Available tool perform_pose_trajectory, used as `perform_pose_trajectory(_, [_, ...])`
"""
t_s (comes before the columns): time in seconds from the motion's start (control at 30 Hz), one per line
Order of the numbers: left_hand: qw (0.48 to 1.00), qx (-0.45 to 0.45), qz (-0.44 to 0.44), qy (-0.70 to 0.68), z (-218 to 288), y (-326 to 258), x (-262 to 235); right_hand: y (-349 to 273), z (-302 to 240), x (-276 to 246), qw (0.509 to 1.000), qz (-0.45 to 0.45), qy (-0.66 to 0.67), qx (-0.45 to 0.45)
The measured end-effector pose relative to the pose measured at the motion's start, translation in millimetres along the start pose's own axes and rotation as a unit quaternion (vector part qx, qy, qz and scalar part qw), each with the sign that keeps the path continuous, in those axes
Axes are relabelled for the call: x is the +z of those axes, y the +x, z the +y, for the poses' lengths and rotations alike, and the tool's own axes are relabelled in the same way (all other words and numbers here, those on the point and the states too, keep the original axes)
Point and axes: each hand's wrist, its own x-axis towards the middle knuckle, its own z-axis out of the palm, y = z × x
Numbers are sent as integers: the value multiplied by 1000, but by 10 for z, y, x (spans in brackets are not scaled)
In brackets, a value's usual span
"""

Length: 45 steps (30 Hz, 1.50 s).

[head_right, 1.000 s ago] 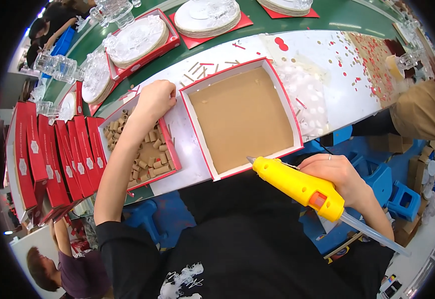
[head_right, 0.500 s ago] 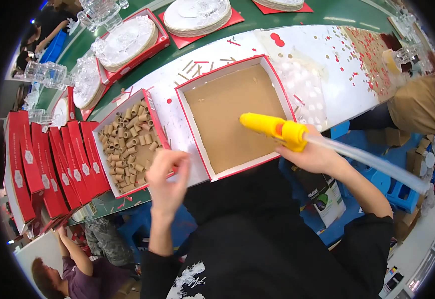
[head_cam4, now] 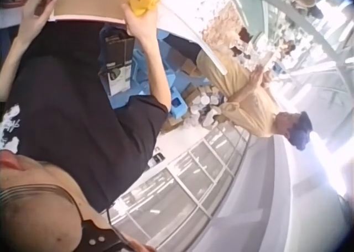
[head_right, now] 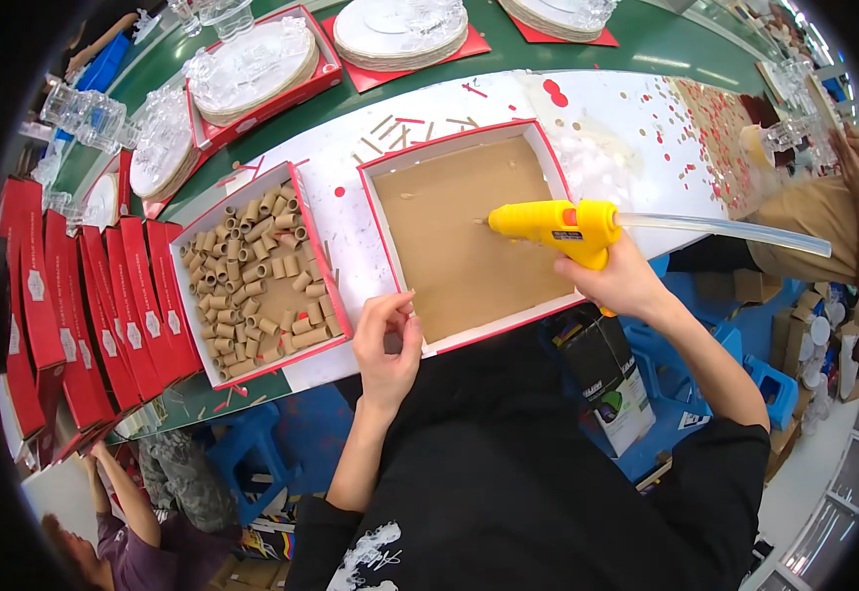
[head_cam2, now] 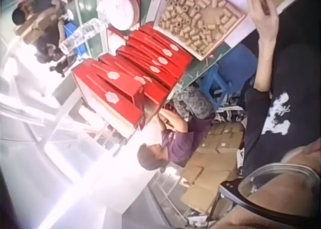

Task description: Assembling decorative lighting fixtures by glueing small paper components and placing them into packaging boxes on an industrial production line.

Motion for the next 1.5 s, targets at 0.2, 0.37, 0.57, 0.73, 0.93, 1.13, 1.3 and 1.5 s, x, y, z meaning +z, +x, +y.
perform_pose_trajectory(0.2, [1000,-3,-4,-15,29,14,-4,-134,-111,-67,999,-19,0,27])
perform_pose_trajectory(0.37, [1000,15,5,-7,39,29,-6,-389,17,-46,988,-131,19,-73])
perform_pose_trajectory(0.57, [1000,8,8,-10,53,29,-8,-498,-46,158,986,-153,65,30])
perform_pose_trajectory(0.73, [1000,13,9,-10,78,38,12,-431,72,240,990,-140,16,-1])
perform_pose_trajectory(0.93, [1000,2,9,-14,106,51,3,-422,11,287,992,-123,34,7])
perform_pose_trajectory(1.13, [1000,15,14,-9,111,57,25,-421,-27,223,993,-107,-6,43])
perform_pose_trajectory(1.3, [1000,-2,8,-18,82,45,18,-454,-138,51,989,-143,2,37])
perform_pose_trajectory(1.5, [1000,9,9,-6,65,50,-12,-660,-44,-336,995,-81,-2,59])
